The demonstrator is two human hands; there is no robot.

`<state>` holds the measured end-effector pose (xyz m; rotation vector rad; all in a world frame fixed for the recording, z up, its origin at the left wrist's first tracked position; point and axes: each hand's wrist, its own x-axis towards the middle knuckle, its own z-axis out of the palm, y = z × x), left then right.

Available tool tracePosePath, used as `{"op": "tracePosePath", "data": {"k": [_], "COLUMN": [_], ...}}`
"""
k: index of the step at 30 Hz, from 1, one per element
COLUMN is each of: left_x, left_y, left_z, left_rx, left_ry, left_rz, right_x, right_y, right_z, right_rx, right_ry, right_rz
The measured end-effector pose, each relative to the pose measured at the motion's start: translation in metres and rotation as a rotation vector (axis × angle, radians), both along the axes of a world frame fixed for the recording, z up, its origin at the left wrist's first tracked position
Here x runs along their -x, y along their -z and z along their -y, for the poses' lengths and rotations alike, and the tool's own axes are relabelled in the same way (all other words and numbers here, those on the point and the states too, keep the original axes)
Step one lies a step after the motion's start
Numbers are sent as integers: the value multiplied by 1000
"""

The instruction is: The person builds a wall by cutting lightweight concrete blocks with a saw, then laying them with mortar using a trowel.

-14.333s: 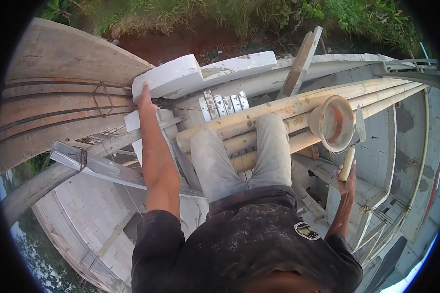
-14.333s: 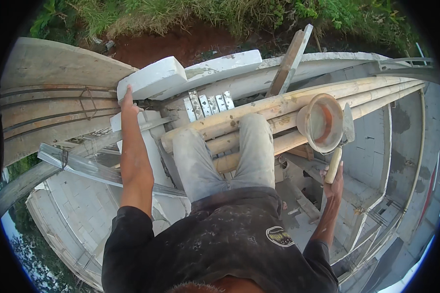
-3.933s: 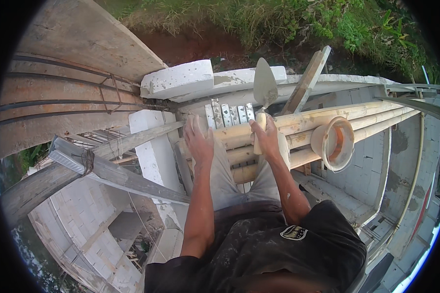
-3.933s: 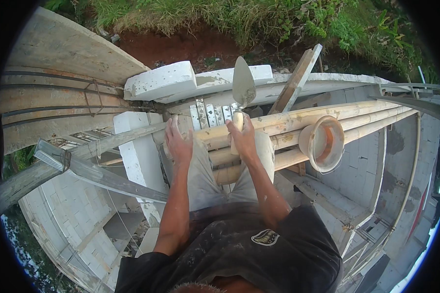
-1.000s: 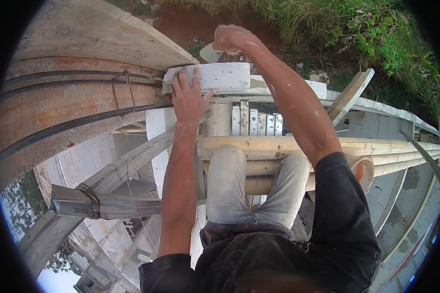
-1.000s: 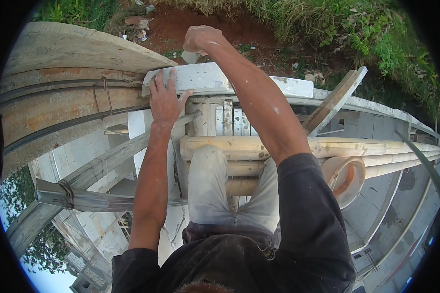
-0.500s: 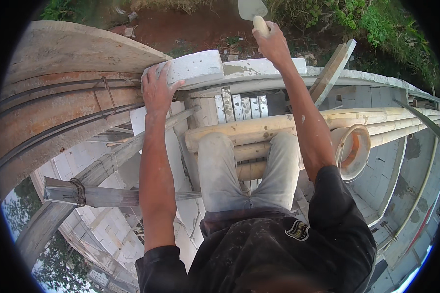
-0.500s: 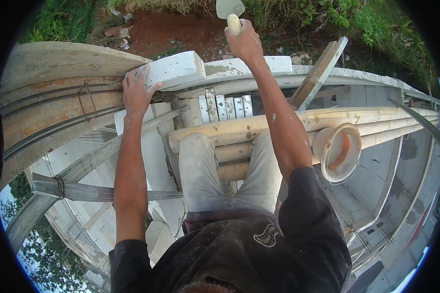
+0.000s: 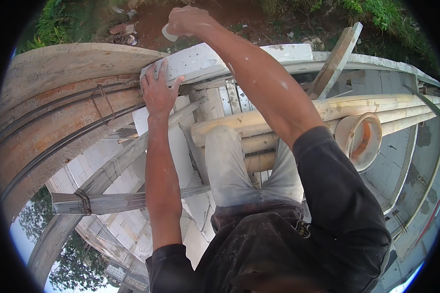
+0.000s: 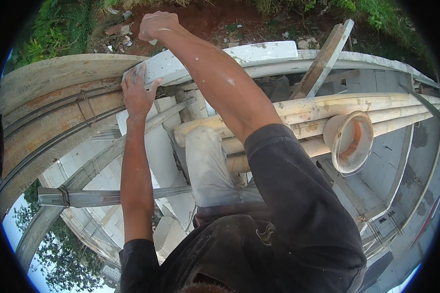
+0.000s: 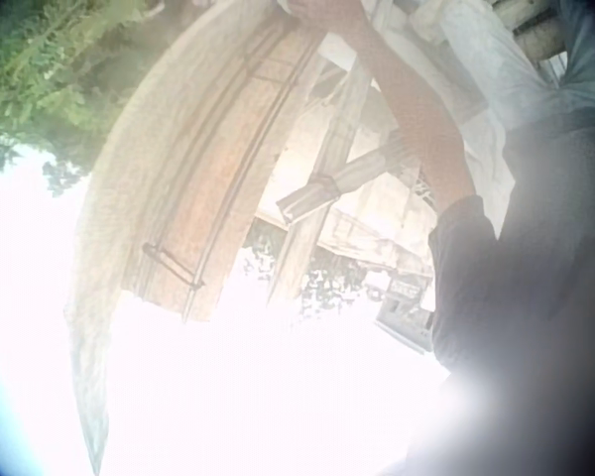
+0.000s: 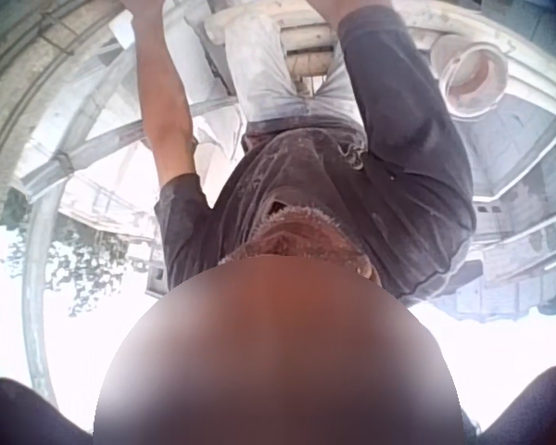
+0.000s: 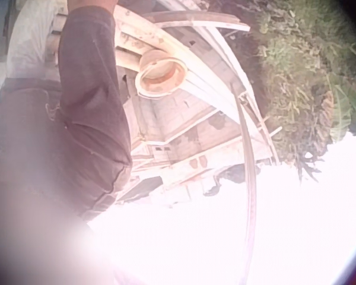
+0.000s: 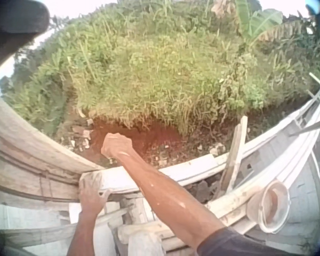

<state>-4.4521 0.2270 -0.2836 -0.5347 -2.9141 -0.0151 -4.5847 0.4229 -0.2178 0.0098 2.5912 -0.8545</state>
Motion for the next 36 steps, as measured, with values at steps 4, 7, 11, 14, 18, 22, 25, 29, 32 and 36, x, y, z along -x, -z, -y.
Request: {"op": "tracePosePath", "data": {"k": [4,7,11,14,18,22,25,29,32,36], "left_x": [0,4,4,6,6,6,7,6,11,10], "left_y": [5,3,0,-1,5,3,1,-1,0,-1], "left_z": [-5,-16,-4,0,-4,-12,-10,-12,-17,-10], "left_rx": [3,-19,-18,-15,-8,-54,-60,-77,-68,-62], "left_ry": [8,-11,-23,-44,-33,-25,-17,-22,-14,-57], "left_rz": [-9,17,11,44,37,83,96,74,55,111], "right_x": [-9,-42,-152,-250,-314,-307,-284,-264,-269,-277], "right_y": [4,37,41,34,49,73,82,72,72,57], "right_z": [-26,-72,-121,-132,-128,-96,-64,-64,-72,-96], "right_rx": [-47,29,744,1061,973,895,828,712,766,761], "right_ry": [-162,103,502,698,974,1168,976,630,767,581], "right_rz": [98,-118,-171,-86,-37,-215,-73,-64,-29,70]}}
